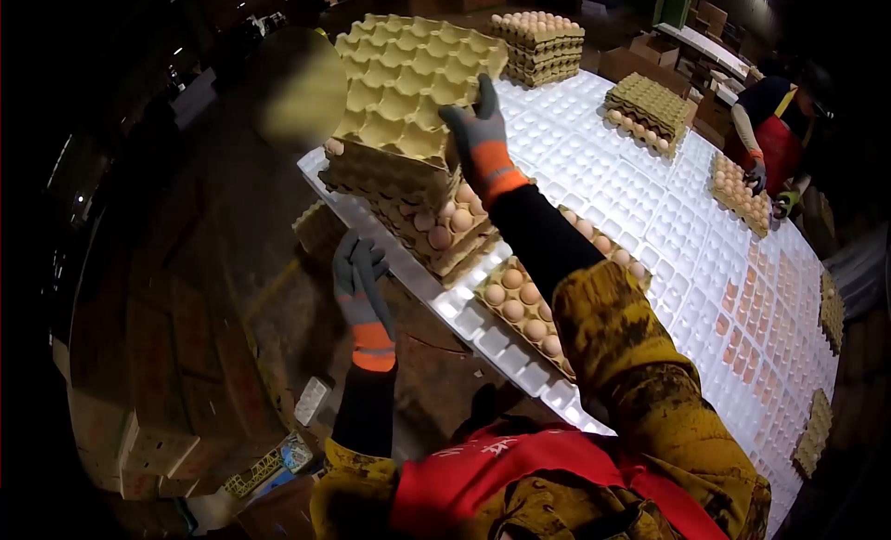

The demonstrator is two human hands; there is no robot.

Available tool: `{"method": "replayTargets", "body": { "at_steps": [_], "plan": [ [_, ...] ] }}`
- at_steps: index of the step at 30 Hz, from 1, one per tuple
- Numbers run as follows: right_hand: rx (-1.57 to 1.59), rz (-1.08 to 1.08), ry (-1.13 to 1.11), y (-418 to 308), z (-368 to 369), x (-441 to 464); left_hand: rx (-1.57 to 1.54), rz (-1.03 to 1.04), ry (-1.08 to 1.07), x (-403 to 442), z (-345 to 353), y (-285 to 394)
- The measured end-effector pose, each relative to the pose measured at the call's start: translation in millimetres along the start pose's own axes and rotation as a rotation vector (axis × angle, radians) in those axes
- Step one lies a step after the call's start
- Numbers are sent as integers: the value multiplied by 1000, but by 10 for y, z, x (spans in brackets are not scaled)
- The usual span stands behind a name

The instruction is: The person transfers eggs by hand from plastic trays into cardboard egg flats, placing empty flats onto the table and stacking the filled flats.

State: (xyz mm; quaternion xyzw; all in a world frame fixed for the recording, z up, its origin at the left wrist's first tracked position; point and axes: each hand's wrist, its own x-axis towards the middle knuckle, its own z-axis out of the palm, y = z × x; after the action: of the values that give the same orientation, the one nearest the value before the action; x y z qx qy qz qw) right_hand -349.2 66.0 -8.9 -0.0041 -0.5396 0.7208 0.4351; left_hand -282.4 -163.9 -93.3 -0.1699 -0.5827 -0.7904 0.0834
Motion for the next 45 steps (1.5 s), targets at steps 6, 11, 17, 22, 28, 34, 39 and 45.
{"method": "replayTargets", "body": {
  "at_steps": [6, 11, 17, 22, 28, 34, 39, 45],
  "plan": [
    [-1080, 300, 65, 1091, -68, -144, -107, -253, 82, 263, -649, -861],
    [-656, 78, -51, 1160, -664, -220, -5, -81, -114, 179, -191, -765],
    [-790, 123, 122, -918, -1759, -1423, 283, 194, -927, -67, 397, -403],
    [-1172, 498, 95, -1249, -2217, -2961, 341, 590, -1452, -538, 945, -573],
    [-1717, 375, -83, -661, -2088, -3549, 509, 906, -1720, -939, 1107, -1108],
    [-735, 515, 486, -963, -2237, -3600, 153, -32, -1651, -859, 1345, -1152],
    [-247, 538, 693, -992, -2372, -3617, -86, -830, -1484, -415, 1460, -1033],
    [-1302, 394, 170, -987, -2102, -3459, 384, -706, -1364, -496, 1577, -812]
  ]
}}
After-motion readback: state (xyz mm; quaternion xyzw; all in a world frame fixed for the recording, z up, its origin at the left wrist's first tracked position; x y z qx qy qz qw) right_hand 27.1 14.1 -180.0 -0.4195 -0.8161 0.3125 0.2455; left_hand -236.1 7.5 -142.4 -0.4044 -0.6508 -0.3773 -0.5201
